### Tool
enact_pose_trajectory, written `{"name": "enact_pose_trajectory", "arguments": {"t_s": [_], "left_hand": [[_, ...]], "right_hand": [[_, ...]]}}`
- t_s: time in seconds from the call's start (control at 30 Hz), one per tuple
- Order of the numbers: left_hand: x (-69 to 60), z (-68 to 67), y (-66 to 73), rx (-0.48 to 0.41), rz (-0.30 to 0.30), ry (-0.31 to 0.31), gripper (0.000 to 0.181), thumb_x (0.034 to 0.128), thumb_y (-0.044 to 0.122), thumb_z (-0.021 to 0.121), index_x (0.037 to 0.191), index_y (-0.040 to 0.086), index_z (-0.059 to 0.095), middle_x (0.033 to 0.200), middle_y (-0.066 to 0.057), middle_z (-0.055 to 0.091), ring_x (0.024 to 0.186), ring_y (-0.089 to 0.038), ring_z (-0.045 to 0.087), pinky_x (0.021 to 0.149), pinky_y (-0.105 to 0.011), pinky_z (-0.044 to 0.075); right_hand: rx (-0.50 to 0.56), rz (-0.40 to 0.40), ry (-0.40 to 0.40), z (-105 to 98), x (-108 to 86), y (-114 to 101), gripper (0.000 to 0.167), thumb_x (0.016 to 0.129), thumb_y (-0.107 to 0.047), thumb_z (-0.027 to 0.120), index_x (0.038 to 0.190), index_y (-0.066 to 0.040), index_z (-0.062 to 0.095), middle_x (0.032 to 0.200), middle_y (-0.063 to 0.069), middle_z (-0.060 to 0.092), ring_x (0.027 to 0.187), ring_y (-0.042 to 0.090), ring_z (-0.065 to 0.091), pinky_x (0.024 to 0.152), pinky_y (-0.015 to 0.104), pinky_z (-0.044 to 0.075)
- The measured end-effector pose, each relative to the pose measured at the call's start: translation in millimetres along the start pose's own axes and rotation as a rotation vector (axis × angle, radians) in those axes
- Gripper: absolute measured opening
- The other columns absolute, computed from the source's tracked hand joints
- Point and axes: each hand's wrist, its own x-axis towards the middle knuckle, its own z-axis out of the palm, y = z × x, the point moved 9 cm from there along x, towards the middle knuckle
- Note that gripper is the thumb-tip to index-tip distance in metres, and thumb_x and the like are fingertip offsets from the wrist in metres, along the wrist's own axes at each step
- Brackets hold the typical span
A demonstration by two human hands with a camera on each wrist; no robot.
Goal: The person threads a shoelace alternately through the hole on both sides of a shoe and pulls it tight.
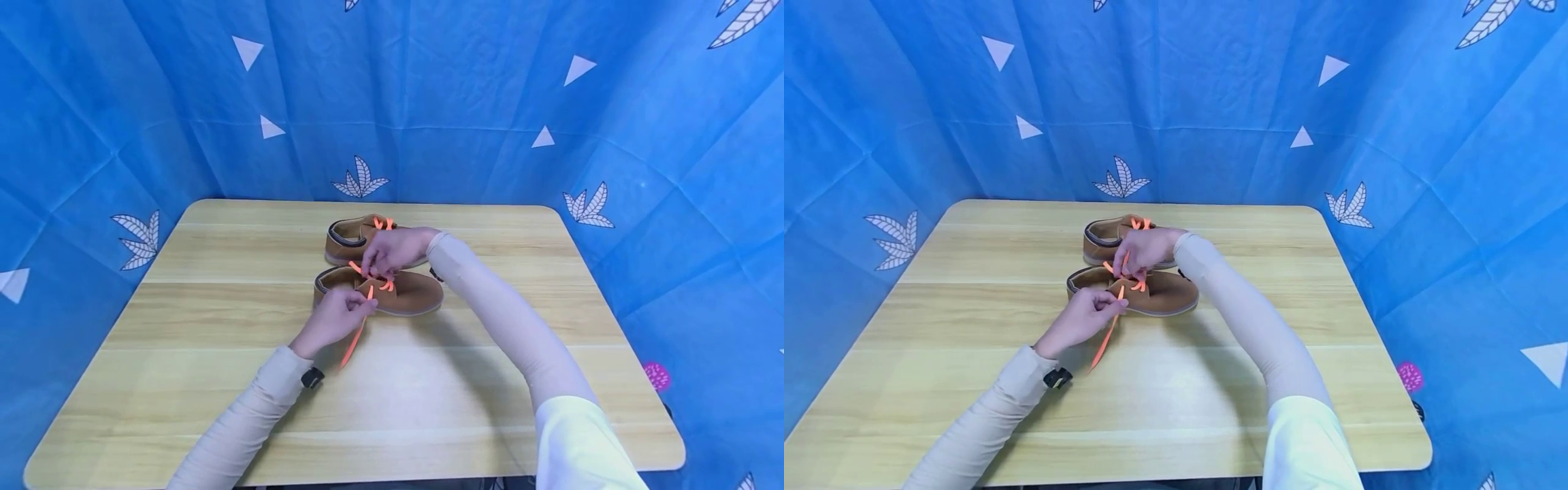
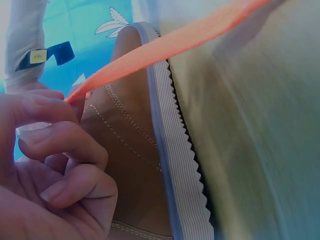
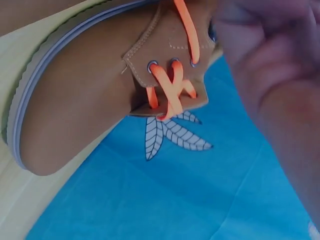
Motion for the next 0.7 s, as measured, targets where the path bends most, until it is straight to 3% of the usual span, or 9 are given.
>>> {"name": "enact_pose_trajectory", "arguments": {"t_s": [0.1,0.17,0.33,0.43,0.57,0.7], "left_hand": [[-0.2,0.2,-3.0,-0.010,-0.018,-0.008,0.030,0.1009,0.028,0.066,0.095,0.001,0.079,0.058,0.008,0.048,0.052,-0.007,0.041,0.052,-0.022,0.034],[-1.2,1.3,-4.1,-0.011,-0.027,-0.019,0.031,0.1009,0.028,0.066,0.093,0.001,0.079,0.058,0.007,0.047,0.052,-0.008,0.041,0.052,-0.023,0.033],[-4.2,5.5,-3.6,-0.021,-0.035,-0.051,0.033,0.1022,0.030,0.065,0.090,0.001,0.077,0.058,0.007,0.045,0.054,-0.010,0.041,0.052,-0.023,0.032],[-4.5,7.0,-2.9,-0.013,-0.021,-0.054,0.032,0.1024,0.028,0.064,0.093,0.001,0.078,0.062,0.007,0.053,0.057,-0.009,0.045,0.054,-0.023,0.036],[-5.0,7.4,-1.0,0.006,0.002,-0.058,0.030,0.1023,0.025,0.064,0.094,0.001,0.079,0.065,0.005,0.059,0.057,-0.009,0.048,0.054,-0.023,0.039],[-5.5,7.1,1.3,0.047,0.023,-0.056,0.030,0.1022,0.023,0.063,0.086,0.002,0.078,0.059,0.006,0.053,0.051,-0.008,0.045,0.050,-0.022,0.034]], "right_hand": [[0.039,-0.026,0.144,-18,-5.8,-2,0.029,0.103,-0.003,0.051,0.123,-0.004,0.073,0.079,0.003,0.066,0.066,0.021,0.061,0.073,0.029,0.052],[0.029,-0.032,0.179,-23,-7.8,-3,0.026,0.106,-0.009,0.053,0.122,-0.004,0.073,0.072,0.004,0.064,0.062,0.020,0.058,0.068,0.026,0.049],[0.036,0.026,0.046,-11,-2.7,-3,0.025,0.106,-0.011,0.053,0.116,-0.003,0.074,0.074,0.000,0.060,0.062,0.015,0.058,0.063,0.025,0.047],[0.009,0.047,-0.014,-3,-0.4,-4,0.023,0.106,-0.010,0.054,0.113,-0.004,0.076,0.073,0.001,0.060,0.063,0.016,0.059,0.065,0.025,0.048],[-0.072,0.029,-0.015,0,1.0,-9,0.024,0.106,-0.011,0.055,0.114,-0.005,0.076,0.071,0.000,0.063,0.061,0.015,0.059,0.069,0.024,0.051],[-0.126,0.067,-0.025,3,2.0,-11,0.024,0.108,-0.012,0.052,0.109,-0.008,0.076,0.068,-0.003,0.061,0.056,0.010,0.057,0.064,0.022,0.050]]}}
